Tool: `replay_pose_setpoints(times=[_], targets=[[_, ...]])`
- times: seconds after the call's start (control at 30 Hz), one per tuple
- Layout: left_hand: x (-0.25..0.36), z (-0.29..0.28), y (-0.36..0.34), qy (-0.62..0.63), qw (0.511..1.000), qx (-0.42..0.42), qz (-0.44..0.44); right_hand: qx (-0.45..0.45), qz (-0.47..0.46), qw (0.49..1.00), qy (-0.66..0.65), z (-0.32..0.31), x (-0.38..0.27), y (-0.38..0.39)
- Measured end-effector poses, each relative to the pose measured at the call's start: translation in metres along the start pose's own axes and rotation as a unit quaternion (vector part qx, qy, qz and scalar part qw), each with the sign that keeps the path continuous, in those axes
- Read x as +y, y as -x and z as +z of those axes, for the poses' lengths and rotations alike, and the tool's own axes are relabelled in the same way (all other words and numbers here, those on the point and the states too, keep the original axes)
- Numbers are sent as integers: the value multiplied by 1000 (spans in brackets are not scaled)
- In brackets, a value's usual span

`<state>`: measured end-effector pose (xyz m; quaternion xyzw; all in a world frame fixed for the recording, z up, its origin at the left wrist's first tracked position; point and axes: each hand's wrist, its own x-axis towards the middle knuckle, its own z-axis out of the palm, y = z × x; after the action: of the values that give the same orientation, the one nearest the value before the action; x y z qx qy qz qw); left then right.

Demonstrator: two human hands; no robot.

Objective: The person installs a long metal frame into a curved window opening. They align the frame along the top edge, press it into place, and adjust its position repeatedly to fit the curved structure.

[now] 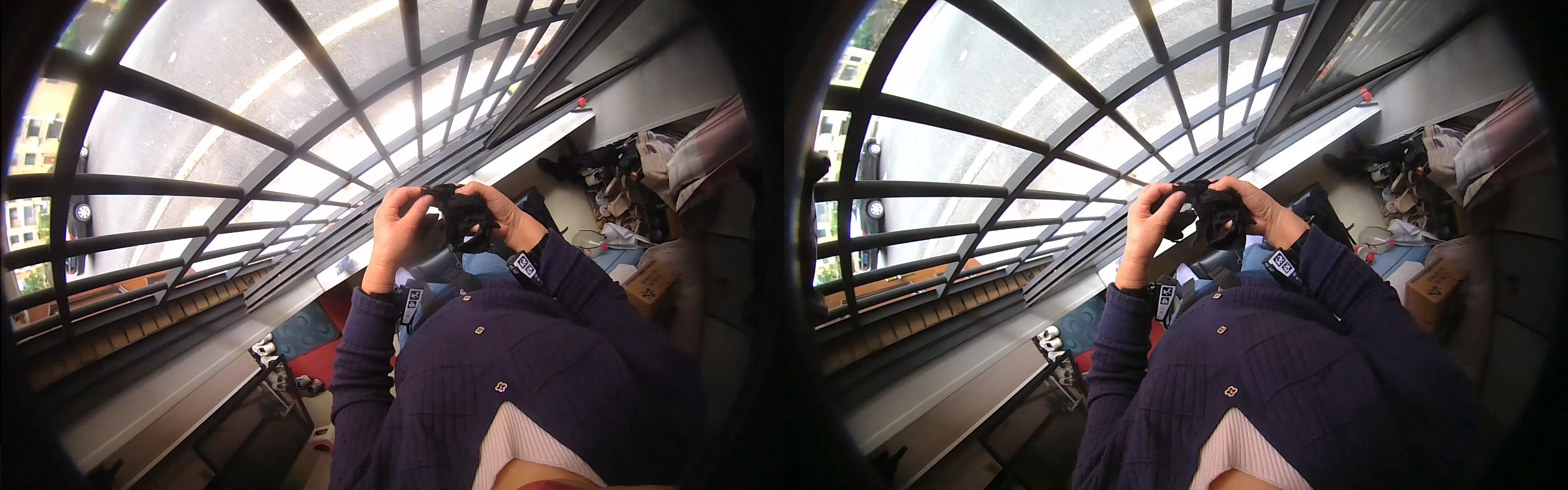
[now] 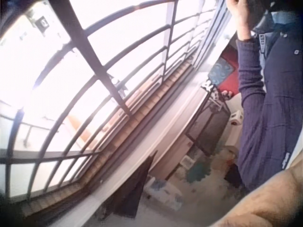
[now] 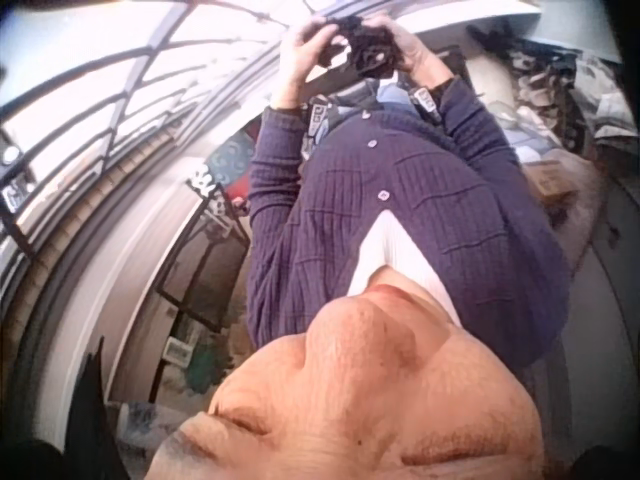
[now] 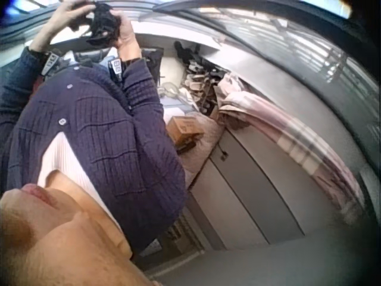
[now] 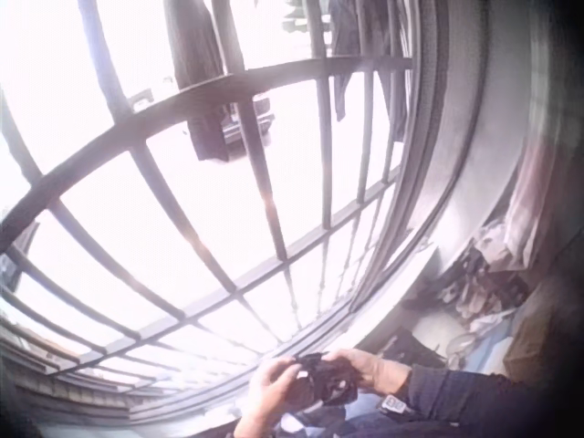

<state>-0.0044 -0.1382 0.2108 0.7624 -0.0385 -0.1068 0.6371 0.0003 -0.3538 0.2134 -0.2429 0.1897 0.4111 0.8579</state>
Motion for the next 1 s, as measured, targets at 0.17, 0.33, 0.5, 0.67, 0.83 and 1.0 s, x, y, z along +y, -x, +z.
replay_pose_setpoints(times=[0.17,0.33,0.5,0.67,0.83,1.0], targets=[[22,1,6,182,966,54,-175,-55,-51,992,102,1,-3,4],[32,5,1,193,971,60,-131,-81,7,990,113,-16,-10,8],[19,8,-2,179,971,41,-154,-119,3,988,97,-19,-8,18],[21,25,1,163,969,8,-187,-115,-11,982,148,-14,-12,25],[17,45,5,174,969,19,-175,-61,-110,984,130,-9,-12,28],[-4,62,5,149,978,-8,-146,-66,-152,969,183,-11,-14,34]])
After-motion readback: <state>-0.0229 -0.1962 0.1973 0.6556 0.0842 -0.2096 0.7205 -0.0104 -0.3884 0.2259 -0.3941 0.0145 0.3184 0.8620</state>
